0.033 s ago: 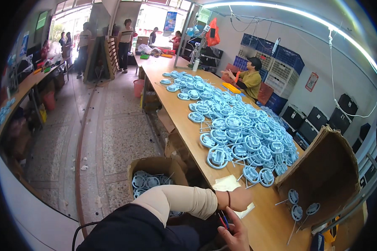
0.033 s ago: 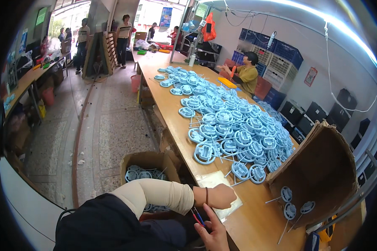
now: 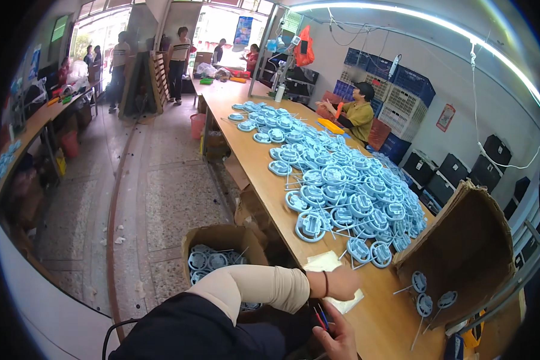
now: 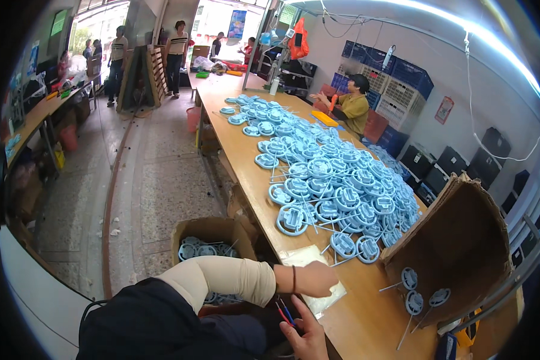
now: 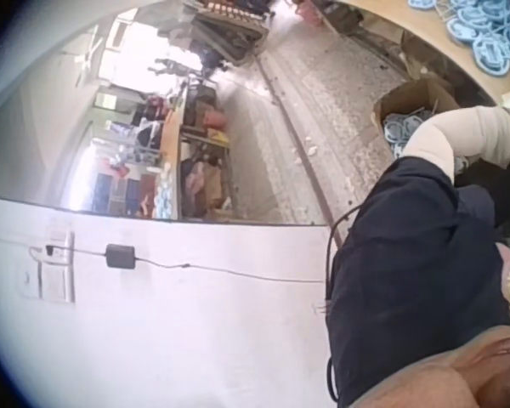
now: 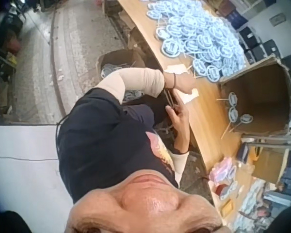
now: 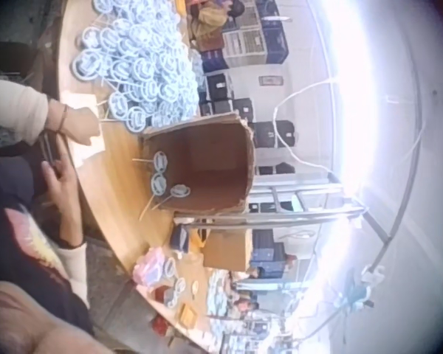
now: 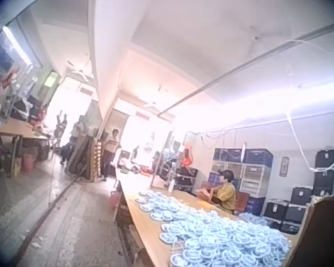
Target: The person repeatedly picks up light blue plastic steering wheel components with attached rods from a table, uses a red-handled tool to manipulate the central part of each component, and places the finished items into a cardboard box. The process is repetitive and involves handling one item at a time.
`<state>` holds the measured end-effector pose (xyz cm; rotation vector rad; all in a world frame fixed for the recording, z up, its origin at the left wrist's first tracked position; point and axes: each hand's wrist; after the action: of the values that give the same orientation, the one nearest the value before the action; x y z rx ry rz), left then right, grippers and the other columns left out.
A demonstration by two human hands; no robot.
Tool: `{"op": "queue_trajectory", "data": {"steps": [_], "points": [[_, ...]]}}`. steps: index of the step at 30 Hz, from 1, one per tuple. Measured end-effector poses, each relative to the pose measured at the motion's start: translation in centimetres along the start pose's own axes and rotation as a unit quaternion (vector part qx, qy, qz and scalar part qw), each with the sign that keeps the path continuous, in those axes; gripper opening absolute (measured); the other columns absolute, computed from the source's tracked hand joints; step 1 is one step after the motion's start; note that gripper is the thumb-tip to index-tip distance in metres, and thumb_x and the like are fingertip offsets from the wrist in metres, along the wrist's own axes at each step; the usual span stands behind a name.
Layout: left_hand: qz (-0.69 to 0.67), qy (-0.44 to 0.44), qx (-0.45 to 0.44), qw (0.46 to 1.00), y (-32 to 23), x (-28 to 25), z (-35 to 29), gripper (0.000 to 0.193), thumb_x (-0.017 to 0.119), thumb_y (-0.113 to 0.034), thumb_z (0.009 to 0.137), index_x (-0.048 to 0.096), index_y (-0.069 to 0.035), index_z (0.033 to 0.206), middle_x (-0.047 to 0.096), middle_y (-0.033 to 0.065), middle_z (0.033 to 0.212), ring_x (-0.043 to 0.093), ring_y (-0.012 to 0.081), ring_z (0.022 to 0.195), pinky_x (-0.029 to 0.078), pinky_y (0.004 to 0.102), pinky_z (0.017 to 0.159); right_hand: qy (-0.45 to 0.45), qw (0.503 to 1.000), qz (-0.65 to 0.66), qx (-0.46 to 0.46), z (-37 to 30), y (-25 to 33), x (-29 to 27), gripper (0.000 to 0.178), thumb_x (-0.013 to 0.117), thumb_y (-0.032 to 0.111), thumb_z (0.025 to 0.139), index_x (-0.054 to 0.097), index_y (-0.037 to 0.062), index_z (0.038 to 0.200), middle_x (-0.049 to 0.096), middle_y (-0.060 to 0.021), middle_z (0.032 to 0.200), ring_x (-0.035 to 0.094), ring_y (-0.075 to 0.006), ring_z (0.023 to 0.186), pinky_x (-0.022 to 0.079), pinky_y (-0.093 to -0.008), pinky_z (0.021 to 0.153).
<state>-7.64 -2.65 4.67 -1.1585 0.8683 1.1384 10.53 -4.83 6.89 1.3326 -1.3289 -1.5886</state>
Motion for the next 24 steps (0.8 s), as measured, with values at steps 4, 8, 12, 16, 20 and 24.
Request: {"op": "queue_trajectory", "data": {"steps": [4, 8, 12, 16, 20, 24], "points": [[-0.033, -0.029, -0.019, 0.999, 2.8, -0.2, -0.1, 0.03, 0.059, -0.028, 0.073, 0.058, -0.003, 0.091, 0.06, 0.0175, 0.08, 0.058, 0.0356, 0.077, 0.046, 0.0456, 0.067, -0.063, 0.993, 0.104, -0.005, -2.0, -1.5, -1.4, 0.054, 0.057, -0.001, 0.08, 0.037, 0.004, 0.129, 0.057, -0.0096, 0.106, 0.053, -0.0103, 0.09, 0.042, -0.0221, 0.075], [-0.049, 0.078, 0.036, 0.995, 4.4, 2.1, -1.3, 0.033, 0.059, -0.025, 0.075, 0.056, -0.003, 0.1, 0.058, 0.0165, 0.088, 0.056, 0.0343, 0.086, 0.044, 0.0442, 0.074, -0.159, 0.976, 0.151, 0.021, -5.1, -3.8, -4.8, 0.036, 0.053, 0.008, 0.086, 0.043, 0.0066, 0.12, 0.054, 0.002, 0.076, 0.049, -0.0045, 0.062, 0.039, -0.0172, 0.055], [-0.079, 0.0, 0.086, 0.993, 6.5, 2.9, -1.6, 0.036, 0.058, -0.02, 0.078, 0.055, -0.004, 0.109, 0.055, 0.0155, 0.105, 0.052, 0.0315, 0.098, 0.042, 0.0392, 0.085, -0.279, 0.945, 0.168, 0.03, -7.0, -10.1, -8.6, 0.035, 0.057, 0.017, 0.082, 0.043, 0.009, 0.113, 0.044, 0.0009, 0.054, 0.035, -0.0048, 0.044, 0.027, -0.0187, 0.041], [-0.049, 0.036, 0.102, 0.993, 4.4, 1.6, 2.6, 0.031, 0.058, -0.021, 0.079, 0.056, -0.006, 0.107, 0.055, 0.013, 0.107, 0.053, 0.0298, 0.099, 0.044, 0.0389, 0.083, -0.395, 0.888, 0.235, 0.024, -10.1, -11.2, -10.9, 0.013, 0.05, 0.017, 0.087, 0.041, 0.0123, 0.096, 0.044, 0.0011, 0.058, 0.031, -0.003, 0.044, 0.024, -0.0171, 0.039], [-0.056, 0.068, 0.176, 0.98, 1.4, 3.4, 10.5, 0.031, 0.057, -0.021, 0.08, 0.056, -0.005, 0.106, 0.054, 0.0136, 0.108, 0.052, 0.0302, 0.101, 0.043, 0.0387, 0.085, -0.445, 0.847, 0.291, -0.021, -13.1, -13.6, -13.0, 0.012, 0.05, 0.016, 0.088, 0.041, 0.0133, 0.095, 0.046, -0.0006, 0.059, 0.031, -0.0033, 0.043, 0.024, -0.0174, 0.038], [-0.079, 0.05, 0.273, 0.957, -3.2, 7.5, 20.6, 0.036, 0.057, -0.026, 0.079, 0.055, -0.005, 0.108, 0.053, 0.0155, 0.11, 0.05, 0.0317, 0.103, 0.042, 0.0389, 0.087, -0.479, 0.823, 0.305, -0.03, -14.7, -16.0, -14.4, 0.013, 0.052, 0.016, 0.088, 0.042, 0.0123, 0.096, 0.047, -0.0019, 0.061, 0.033, -0.0044, 0.043, 0.025, -0.0178, 0.037]]}}
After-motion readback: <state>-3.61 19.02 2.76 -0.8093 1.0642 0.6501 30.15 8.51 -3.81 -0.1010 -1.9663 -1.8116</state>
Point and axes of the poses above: each hand's wrist, its own z-axis towards the middle knuckle, its own x-axis out of the palm, y = z × x
